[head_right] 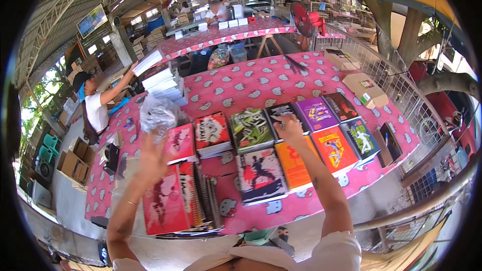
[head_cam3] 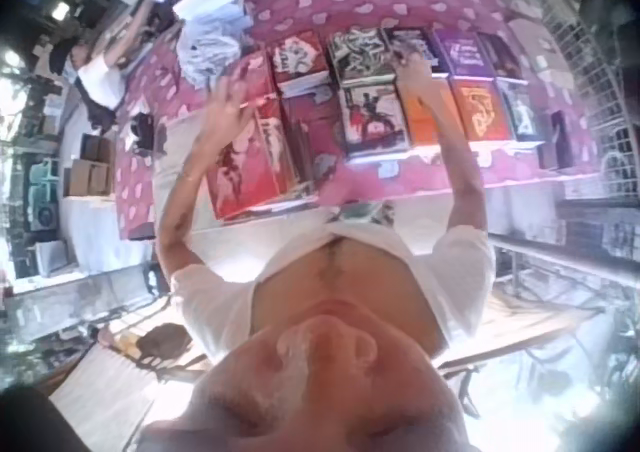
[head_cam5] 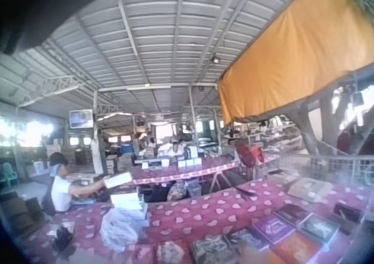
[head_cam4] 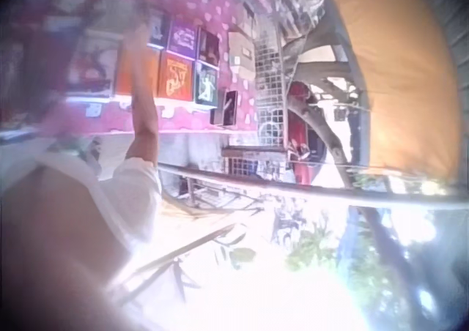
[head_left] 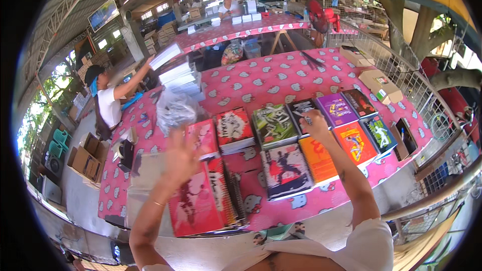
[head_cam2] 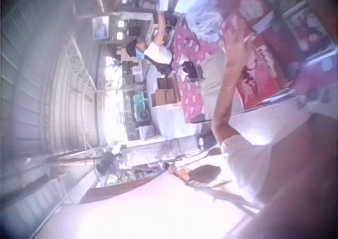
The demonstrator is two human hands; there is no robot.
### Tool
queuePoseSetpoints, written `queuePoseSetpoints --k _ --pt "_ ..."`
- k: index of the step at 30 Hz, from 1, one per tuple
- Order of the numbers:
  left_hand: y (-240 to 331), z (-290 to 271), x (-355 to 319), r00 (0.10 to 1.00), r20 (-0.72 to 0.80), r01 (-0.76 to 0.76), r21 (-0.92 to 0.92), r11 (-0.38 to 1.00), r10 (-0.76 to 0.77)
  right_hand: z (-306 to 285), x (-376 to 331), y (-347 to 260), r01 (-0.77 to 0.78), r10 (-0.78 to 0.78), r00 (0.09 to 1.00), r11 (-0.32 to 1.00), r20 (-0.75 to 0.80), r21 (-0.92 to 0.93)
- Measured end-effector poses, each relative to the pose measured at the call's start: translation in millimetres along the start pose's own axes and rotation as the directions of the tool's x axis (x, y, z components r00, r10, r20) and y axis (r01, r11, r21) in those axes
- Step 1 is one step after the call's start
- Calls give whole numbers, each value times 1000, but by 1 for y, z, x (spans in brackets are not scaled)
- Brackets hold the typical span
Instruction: The person sorts various spiral-bound notebooks by hand on a table, picking them up from several stacks and placing them into a single sorted pile.
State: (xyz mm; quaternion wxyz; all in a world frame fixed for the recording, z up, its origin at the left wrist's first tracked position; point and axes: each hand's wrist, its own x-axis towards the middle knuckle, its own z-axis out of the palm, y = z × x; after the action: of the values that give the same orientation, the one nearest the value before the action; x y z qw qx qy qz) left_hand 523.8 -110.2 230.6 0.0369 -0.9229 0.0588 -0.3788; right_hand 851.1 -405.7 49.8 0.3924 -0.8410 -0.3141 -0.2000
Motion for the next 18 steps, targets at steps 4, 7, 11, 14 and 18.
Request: queuePoseSetpoints --k 4,7,11,14,18 --pt "40 64 115 993 -2 118 -156 981 -120 -22 44 93 -359 387 921 887 41 -290" --pt "83 198 138 826 357 503 -117 856 -437 5 46 84 -321 561 771 752 302 -576" --pt "93 313 25 432 545 813 110 572 -718 11 43 60 -244 444 791 860 421 -448" --pt "75 309 21 255 490 908 175 381 -833 0 55 98 -370 491 763 865 420 -337" --pt "52 287 99 604 243 764 94 638 -759 -38 84 151 -481 388 872 796 299 369"
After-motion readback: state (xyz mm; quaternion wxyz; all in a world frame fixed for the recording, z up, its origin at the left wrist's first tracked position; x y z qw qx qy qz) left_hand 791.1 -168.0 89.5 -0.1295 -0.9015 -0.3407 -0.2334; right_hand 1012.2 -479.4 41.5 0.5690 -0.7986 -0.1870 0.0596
